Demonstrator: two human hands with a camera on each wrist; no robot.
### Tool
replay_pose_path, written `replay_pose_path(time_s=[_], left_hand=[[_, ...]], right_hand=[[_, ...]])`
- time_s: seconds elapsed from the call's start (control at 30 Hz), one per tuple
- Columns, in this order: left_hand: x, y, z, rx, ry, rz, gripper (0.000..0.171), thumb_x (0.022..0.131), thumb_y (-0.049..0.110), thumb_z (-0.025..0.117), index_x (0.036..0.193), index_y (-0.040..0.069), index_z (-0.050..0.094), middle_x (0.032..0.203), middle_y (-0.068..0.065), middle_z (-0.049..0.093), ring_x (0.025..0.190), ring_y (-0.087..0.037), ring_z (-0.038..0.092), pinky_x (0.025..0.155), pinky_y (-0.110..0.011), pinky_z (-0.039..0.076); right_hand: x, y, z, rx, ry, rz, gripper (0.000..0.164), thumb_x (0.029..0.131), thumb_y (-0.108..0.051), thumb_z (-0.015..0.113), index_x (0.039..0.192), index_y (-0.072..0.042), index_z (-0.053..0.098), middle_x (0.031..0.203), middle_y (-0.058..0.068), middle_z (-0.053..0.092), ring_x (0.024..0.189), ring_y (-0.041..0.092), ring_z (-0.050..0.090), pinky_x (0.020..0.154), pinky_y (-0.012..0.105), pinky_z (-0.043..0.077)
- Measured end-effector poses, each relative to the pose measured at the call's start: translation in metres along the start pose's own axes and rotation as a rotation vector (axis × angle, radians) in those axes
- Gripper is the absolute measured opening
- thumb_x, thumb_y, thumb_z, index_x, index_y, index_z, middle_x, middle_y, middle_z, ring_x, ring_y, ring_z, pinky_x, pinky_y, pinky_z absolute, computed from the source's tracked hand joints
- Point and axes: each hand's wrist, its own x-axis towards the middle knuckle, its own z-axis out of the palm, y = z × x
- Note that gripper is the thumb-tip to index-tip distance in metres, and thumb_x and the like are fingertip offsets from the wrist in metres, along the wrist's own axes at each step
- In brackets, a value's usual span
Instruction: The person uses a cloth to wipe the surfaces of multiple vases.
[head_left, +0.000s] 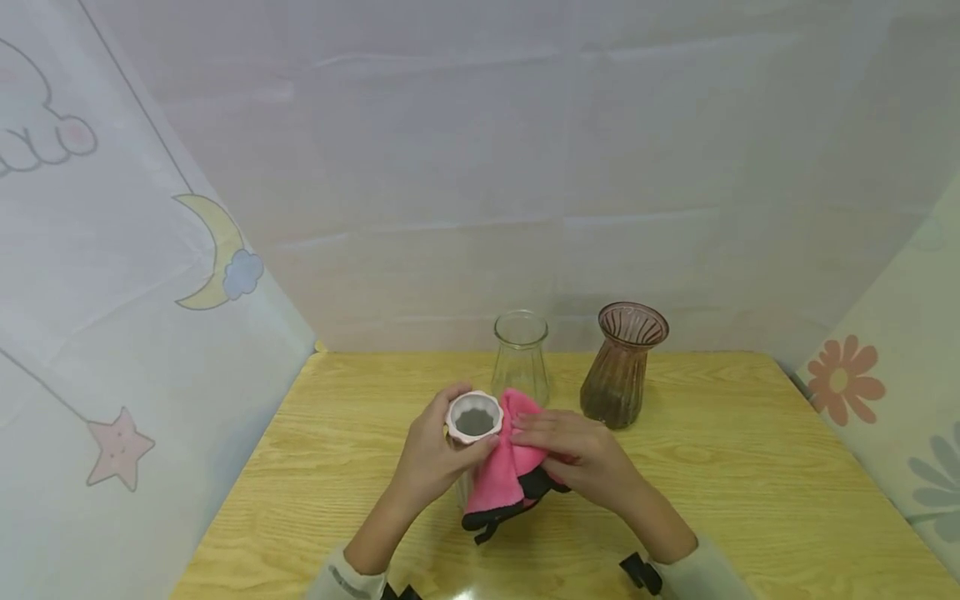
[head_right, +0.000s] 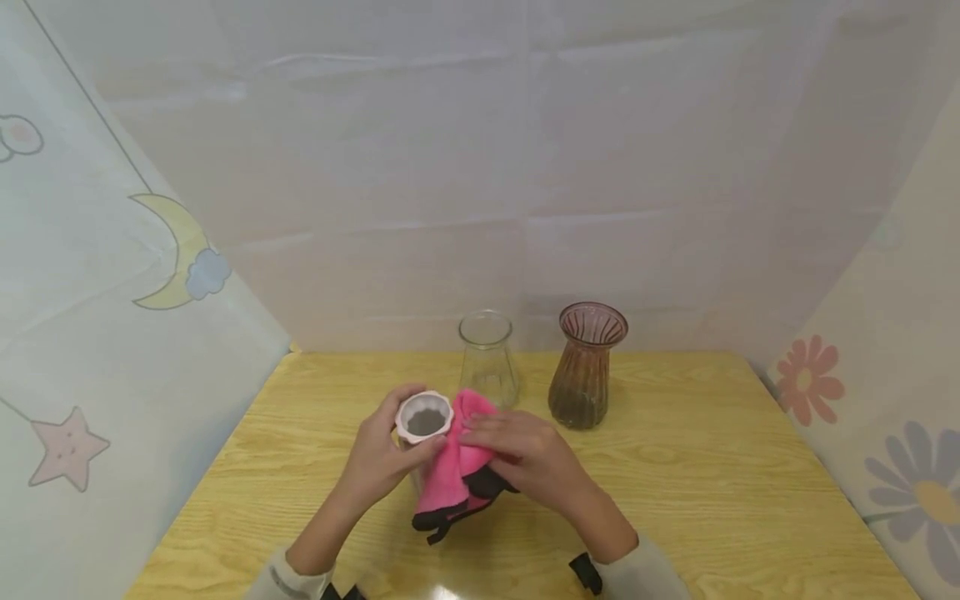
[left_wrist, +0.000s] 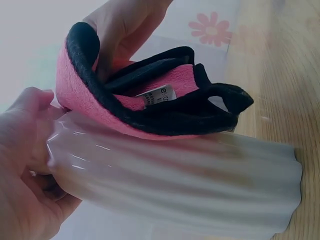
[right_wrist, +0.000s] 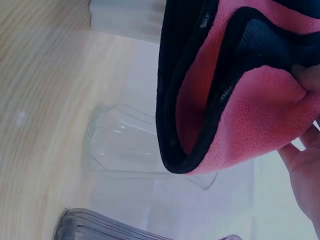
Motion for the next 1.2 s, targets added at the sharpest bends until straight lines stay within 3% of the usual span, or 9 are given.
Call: replay_pose_path(time_s=[0.23, 0.5, 0.63, 0.9, 1.03, 1.2], left_hand=[[0.0, -0.002, 0.0, 0.027, 0.017, 0.02, 0.075, 0.077, 0.033, 0.088, 0.139, 0.007, 0.055, 0.118, -0.002, 0.069, 0.104, -0.015, 0.065, 0.087, -0.036, 0.053], [0.002, -0.005, -0.001, 0.012, -0.003, 0.066, 0.069, 0.077, 0.024, 0.085, 0.138, 0.008, 0.055, 0.113, -0.006, 0.068, 0.097, -0.018, 0.065, 0.078, -0.03, 0.055], [0.006, -0.008, -0.005, -0.008, -0.054, 0.088, 0.069, 0.076, 0.018, 0.084, 0.137, 0.008, 0.055, 0.11, -0.011, 0.068, 0.094, -0.023, 0.065, 0.073, -0.028, 0.056], [0.016, -0.018, -0.015, -0.084, -0.207, 0.148, 0.064, 0.079, 0.012, 0.082, 0.137, 0.008, 0.055, 0.111, -0.015, 0.067, 0.09, -0.026, 0.063, 0.068, -0.028, 0.056], [0.021, -0.022, -0.018, -0.102, -0.283, 0.188, 0.064, 0.08, 0.012, 0.079, 0.139, 0.006, 0.054, 0.113, -0.015, 0.067, 0.088, -0.027, 0.061, 0.068, -0.028, 0.054], [0.027, -0.027, -0.023, -0.141, -0.355, 0.222, 0.065, 0.082, 0.014, 0.076, 0.141, 0.007, 0.051, 0.119, -0.013, 0.066, 0.093, -0.025, 0.062, 0.073, -0.029, 0.055]], right_hand=[[0.002, 0.003, 0.008, 0.002, -0.017, 0.017, 0.051, 0.07, 0.014, 0.073, 0.114, -0.011, 0.077, 0.117, 0.009, 0.074, 0.109, 0.025, 0.071, 0.106, 0.027, 0.046], [-0.005, -0.001, 0.016, 0.007, 0.004, 0.054, 0.055, 0.062, 0.019, 0.072, 0.107, -0.012, 0.079, 0.11, 0.006, 0.076, 0.104, 0.025, 0.073, 0.099, 0.026, 0.051], [-0.015, -0.003, 0.02, 0.002, -0.022, 0.103, 0.056, 0.062, 0.019, 0.075, 0.108, -0.013, 0.079, 0.111, 0.006, 0.076, 0.105, 0.025, 0.072, 0.101, 0.024, 0.049], [-0.032, -0.001, 0.029, 0.06, -0.068, 0.094, 0.05, 0.065, 0.018, 0.077, 0.105, -0.012, 0.079, 0.107, 0.004, 0.076, 0.102, 0.024, 0.073, 0.097, 0.025, 0.052], [-0.04, 0.002, 0.033, 0.075, -0.124, 0.116, 0.048, 0.067, 0.016, 0.079, 0.104, -0.015, 0.079, 0.106, 0.001, 0.076, 0.1, 0.021, 0.073, 0.094, 0.023, 0.053], [-0.047, 0.005, 0.036, -0.006, -0.235, 0.141, 0.043, 0.071, 0.008, 0.083, 0.105, -0.018, 0.079, 0.107, -0.003, 0.076, 0.101, 0.017, 0.072, 0.09, 0.028, 0.056]])
